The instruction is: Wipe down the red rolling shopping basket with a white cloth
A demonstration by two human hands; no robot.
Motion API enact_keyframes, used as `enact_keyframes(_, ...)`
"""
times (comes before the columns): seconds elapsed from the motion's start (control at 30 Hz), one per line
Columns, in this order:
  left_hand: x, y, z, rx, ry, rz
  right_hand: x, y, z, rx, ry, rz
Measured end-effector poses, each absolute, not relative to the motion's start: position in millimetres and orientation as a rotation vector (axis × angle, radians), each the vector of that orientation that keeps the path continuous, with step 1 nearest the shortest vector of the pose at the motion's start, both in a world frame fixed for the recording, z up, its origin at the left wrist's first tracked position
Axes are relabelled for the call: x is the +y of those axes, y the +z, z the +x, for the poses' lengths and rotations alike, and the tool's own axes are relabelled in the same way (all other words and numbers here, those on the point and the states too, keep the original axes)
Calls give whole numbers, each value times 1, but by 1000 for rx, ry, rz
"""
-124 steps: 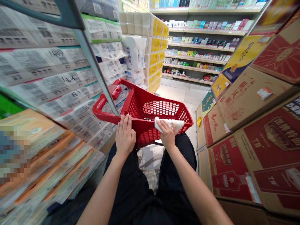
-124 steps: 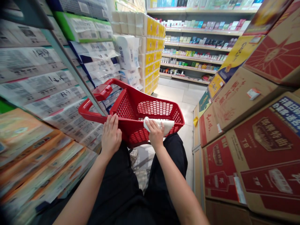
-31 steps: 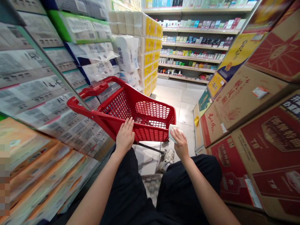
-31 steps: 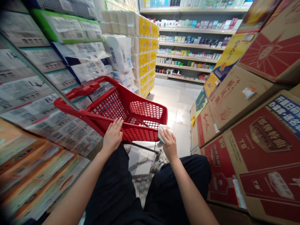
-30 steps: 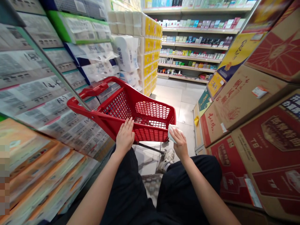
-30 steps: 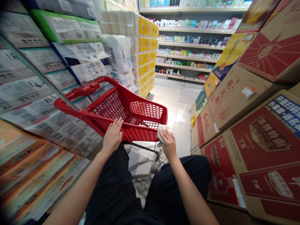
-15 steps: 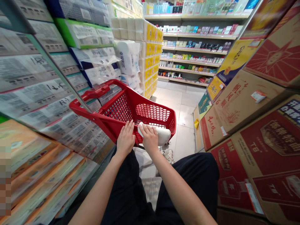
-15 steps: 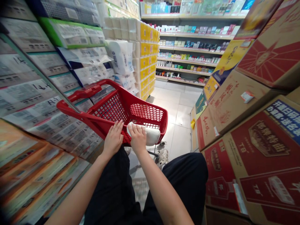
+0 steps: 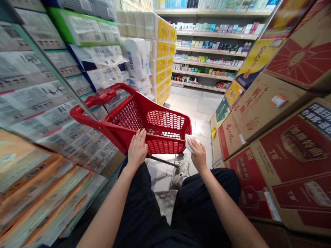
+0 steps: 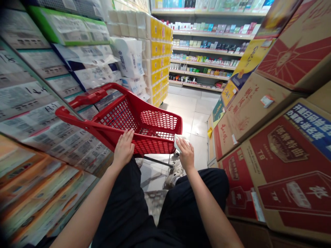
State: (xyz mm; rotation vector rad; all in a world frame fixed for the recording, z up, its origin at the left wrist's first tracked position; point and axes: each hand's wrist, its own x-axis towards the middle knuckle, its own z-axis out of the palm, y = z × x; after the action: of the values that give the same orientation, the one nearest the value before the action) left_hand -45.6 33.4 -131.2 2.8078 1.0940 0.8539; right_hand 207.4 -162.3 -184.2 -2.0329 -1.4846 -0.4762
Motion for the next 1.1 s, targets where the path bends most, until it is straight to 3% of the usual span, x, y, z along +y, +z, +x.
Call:
enact_keyframes(0.47, 35, -135, -47, 1083, 838, 2850, -30, -127, 78, -1688, -265, -1968)
enact_keyframes(0.87, 33, -135, -45, 1101, 891, 2783, -125, -169, 175, -1669, -569, -1951)
enact_keyframes(1.1, 33, -135, -44, 1096, 889, 2755, -148, -174, 186, -1501, -528, -2050)
